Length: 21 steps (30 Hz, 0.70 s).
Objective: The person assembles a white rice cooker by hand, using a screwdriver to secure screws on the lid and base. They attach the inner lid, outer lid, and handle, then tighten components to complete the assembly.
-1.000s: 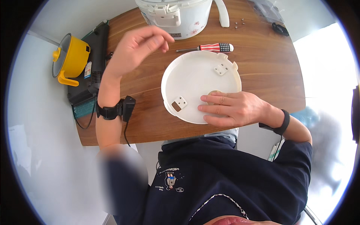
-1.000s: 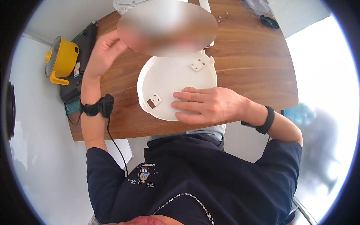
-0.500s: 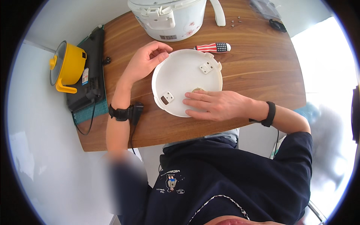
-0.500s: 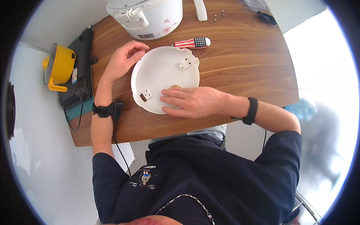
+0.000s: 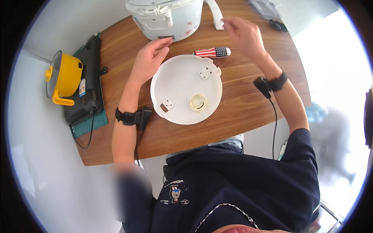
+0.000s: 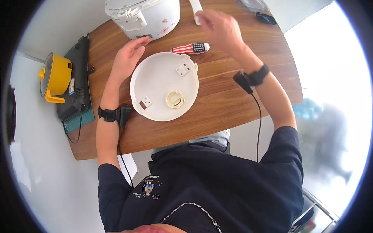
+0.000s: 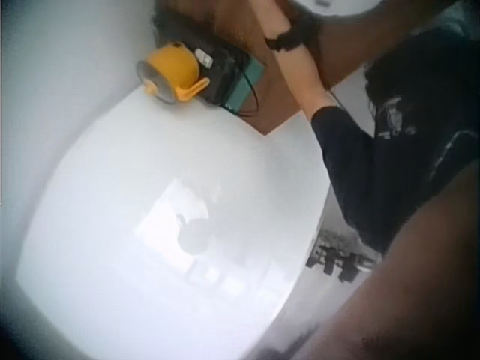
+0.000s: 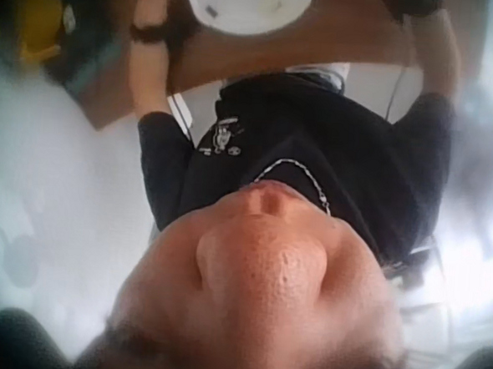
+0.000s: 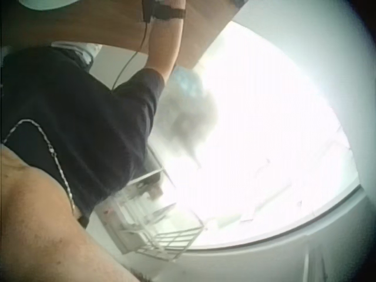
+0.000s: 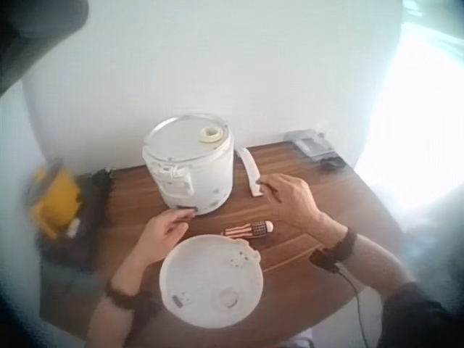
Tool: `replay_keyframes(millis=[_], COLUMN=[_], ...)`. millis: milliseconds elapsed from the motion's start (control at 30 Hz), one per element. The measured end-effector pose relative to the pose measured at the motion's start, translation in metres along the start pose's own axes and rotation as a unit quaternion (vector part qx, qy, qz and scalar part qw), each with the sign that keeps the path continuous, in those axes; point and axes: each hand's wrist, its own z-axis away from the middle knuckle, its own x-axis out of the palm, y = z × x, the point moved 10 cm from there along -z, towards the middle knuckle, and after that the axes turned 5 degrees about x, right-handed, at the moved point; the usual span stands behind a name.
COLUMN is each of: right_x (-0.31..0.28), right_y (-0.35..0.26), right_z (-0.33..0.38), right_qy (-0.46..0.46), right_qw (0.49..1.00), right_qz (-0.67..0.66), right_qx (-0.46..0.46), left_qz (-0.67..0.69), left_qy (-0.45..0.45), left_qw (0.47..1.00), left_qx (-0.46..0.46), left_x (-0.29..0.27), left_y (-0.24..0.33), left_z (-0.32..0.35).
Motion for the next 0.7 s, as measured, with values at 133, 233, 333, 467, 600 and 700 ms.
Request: replay_keyframes(millis=[133,233,333,467,600,700], right_x=[0.019,0.053,0.085,0.095,0.066,0.019], right_y=[0.103,0.086,0.078,0.106,0.095,0.035], right_z=[-0.027,-0.039,-0.050,-0.063,-0.053,-0.031], right_qy=[-0.027,-0.078,-0.119,-0.120,-0.095,-0.090], right_qw=[0.985,0.976,0.966,0.954,0.957,0.948], right_qz=[0.092,0.139,0.173,0.196,0.126,-0.017], right_qx=[0.145,0.151,0.150,0.191,0.244,0.304], left_qz=[-0.013,0.016,0.045,-0.140,-0.273,-0.265], left_qy=[0.007,0.037,0.043,-0.043,-0.154,-0.266], left_qw=[1.000,0.998,0.998,0.989,0.949,0.920], left_qx=[0.002,0.047,0.027,-0.028,0.038,0.115], left_x=[0.001,-0.004,-0.005,-0.006,0.024,0.061], left_y=[-0.002,-0.009,-0.011,0.017,0.084,0.117], left_z=[-0.004,-0.003,0.000,0.003,0.035,0.076])
